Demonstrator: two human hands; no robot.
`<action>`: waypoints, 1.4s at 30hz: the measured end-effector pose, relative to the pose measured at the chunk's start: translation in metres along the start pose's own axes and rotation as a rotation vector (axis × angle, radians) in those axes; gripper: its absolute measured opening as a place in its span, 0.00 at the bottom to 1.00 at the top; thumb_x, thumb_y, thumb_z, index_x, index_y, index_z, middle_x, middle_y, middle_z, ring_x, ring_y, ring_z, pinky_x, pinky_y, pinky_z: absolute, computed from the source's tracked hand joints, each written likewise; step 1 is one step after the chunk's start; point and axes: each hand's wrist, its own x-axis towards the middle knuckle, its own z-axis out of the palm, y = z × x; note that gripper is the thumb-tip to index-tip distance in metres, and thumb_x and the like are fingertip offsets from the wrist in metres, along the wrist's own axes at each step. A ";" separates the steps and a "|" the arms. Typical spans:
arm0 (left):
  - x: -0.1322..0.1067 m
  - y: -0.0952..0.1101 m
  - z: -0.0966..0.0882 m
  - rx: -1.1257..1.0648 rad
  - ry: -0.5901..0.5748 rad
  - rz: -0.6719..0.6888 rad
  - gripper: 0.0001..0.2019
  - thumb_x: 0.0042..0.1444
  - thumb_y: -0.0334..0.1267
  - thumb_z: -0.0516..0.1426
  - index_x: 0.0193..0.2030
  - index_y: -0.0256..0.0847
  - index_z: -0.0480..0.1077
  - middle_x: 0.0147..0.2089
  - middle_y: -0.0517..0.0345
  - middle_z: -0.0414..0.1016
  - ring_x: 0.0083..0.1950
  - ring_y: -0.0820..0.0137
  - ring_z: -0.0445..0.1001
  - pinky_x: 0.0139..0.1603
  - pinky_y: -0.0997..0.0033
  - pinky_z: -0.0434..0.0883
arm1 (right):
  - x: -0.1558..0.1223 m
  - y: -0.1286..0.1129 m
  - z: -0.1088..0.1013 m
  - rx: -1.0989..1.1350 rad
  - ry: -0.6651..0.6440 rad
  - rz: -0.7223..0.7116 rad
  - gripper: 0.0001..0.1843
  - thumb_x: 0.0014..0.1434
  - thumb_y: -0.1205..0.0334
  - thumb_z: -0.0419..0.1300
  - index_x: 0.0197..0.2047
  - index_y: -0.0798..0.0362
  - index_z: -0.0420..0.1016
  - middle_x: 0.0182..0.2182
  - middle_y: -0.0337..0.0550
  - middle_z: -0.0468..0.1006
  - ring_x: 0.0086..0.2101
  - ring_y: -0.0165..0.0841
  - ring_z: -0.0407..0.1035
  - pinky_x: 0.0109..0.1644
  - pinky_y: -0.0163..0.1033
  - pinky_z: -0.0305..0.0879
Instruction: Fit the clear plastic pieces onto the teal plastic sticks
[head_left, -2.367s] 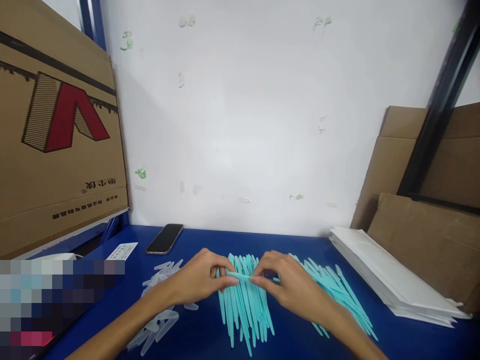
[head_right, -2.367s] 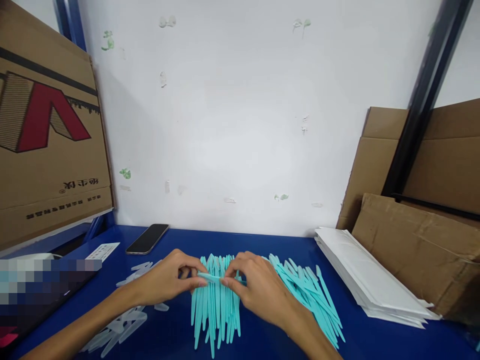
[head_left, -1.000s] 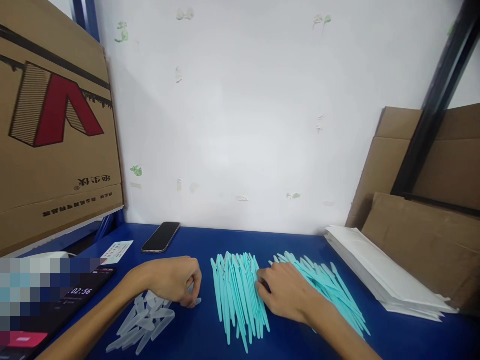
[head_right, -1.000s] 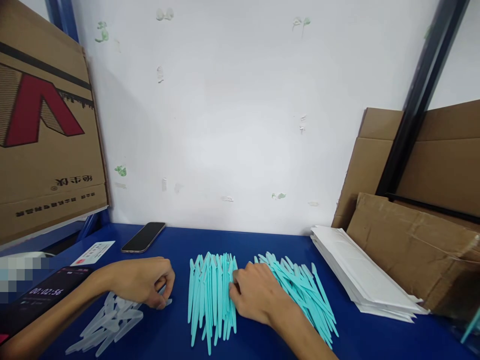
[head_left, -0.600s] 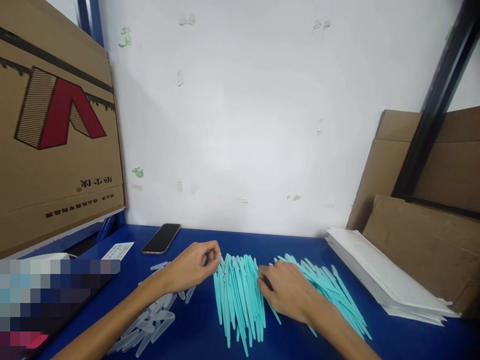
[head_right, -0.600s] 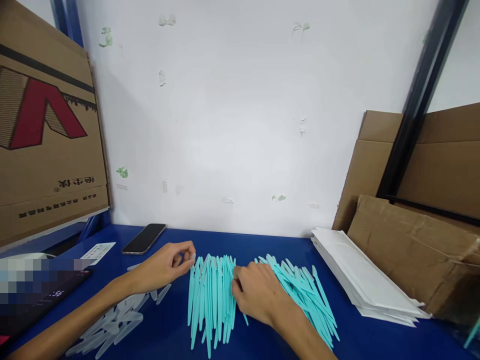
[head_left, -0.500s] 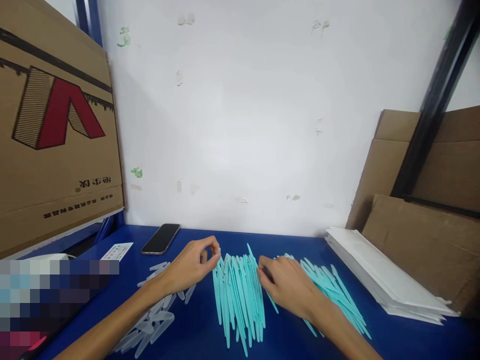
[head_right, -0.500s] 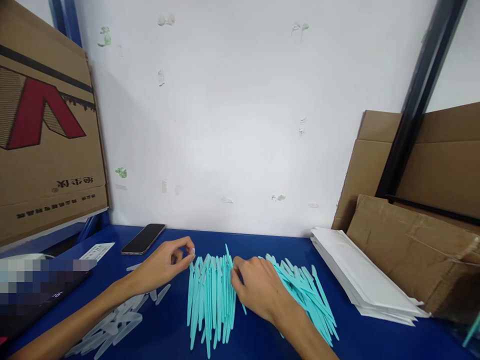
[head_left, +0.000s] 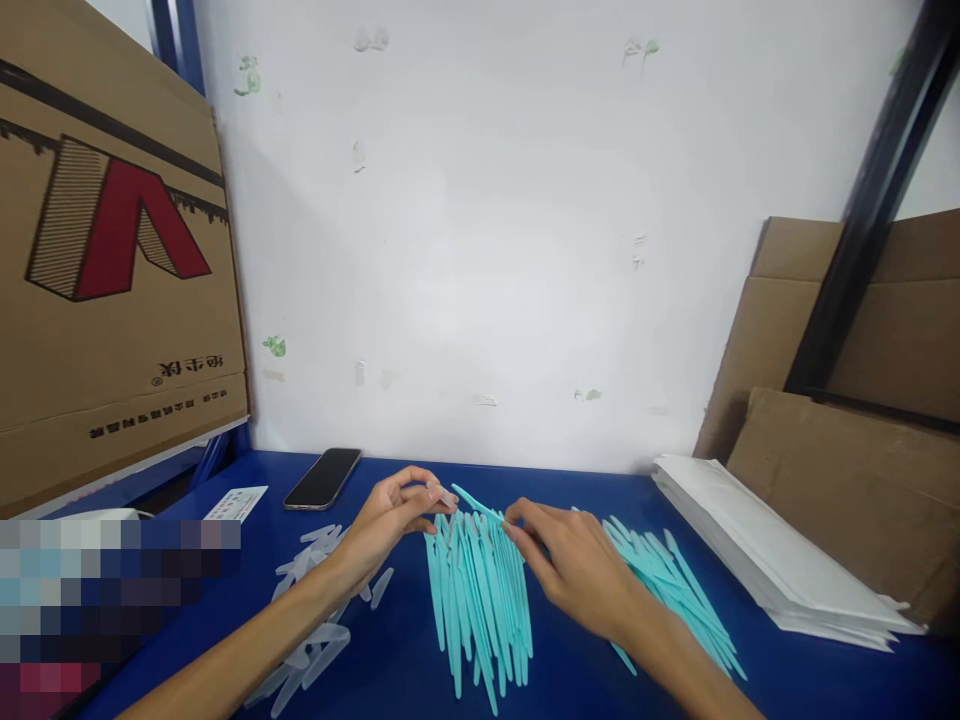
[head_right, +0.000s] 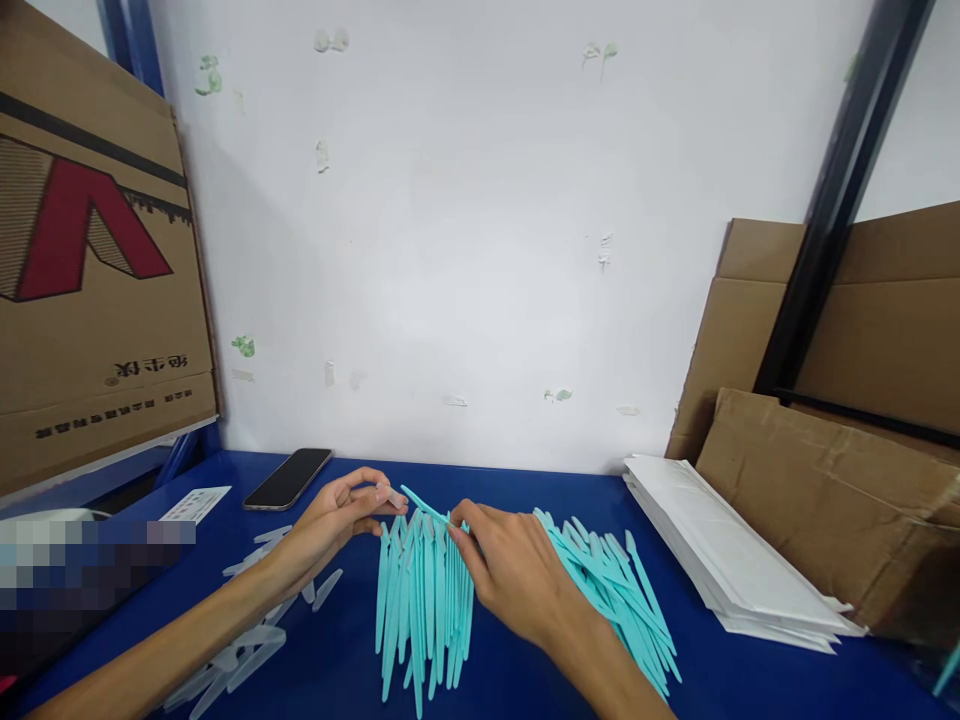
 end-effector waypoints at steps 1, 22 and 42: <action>0.000 0.000 0.000 -0.024 0.001 0.000 0.15 0.59 0.47 0.62 0.41 0.39 0.66 0.43 0.46 0.79 0.50 0.59 0.78 0.39 0.70 0.73 | 0.000 0.000 0.000 -0.006 -0.007 0.002 0.14 0.72 0.59 0.43 0.42 0.48 0.68 0.28 0.35 0.75 0.24 0.30 0.65 0.29 0.36 0.48; -0.001 -0.003 0.005 -0.103 0.047 -0.030 0.15 0.58 0.47 0.63 0.40 0.39 0.64 0.43 0.51 0.79 0.44 0.61 0.82 0.31 0.75 0.73 | 0.000 0.000 0.000 0.004 -0.041 0.003 0.16 0.72 0.58 0.43 0.43 0.47 0.71 0.30 0.36 0.76 0.26 0.31 0.67 0.31 0.37 0.51; -0.009 0.009 0.012 0.511 -0.148 -0.009 0.18 0.61 0.53 0.56 0.39 0.37 0.74 0.32 0.54 0.79 0.26 0.70 0.75 0.20 0.77 0.62 | -0.001 0.001 0.004 0.027 -0.033 -0.009 0.15 0.73 0.59 0.42 0.42 0.47 0.69 0.26 0.34 0.73 0.23 0.30 0.63 0.29 0.36 0.49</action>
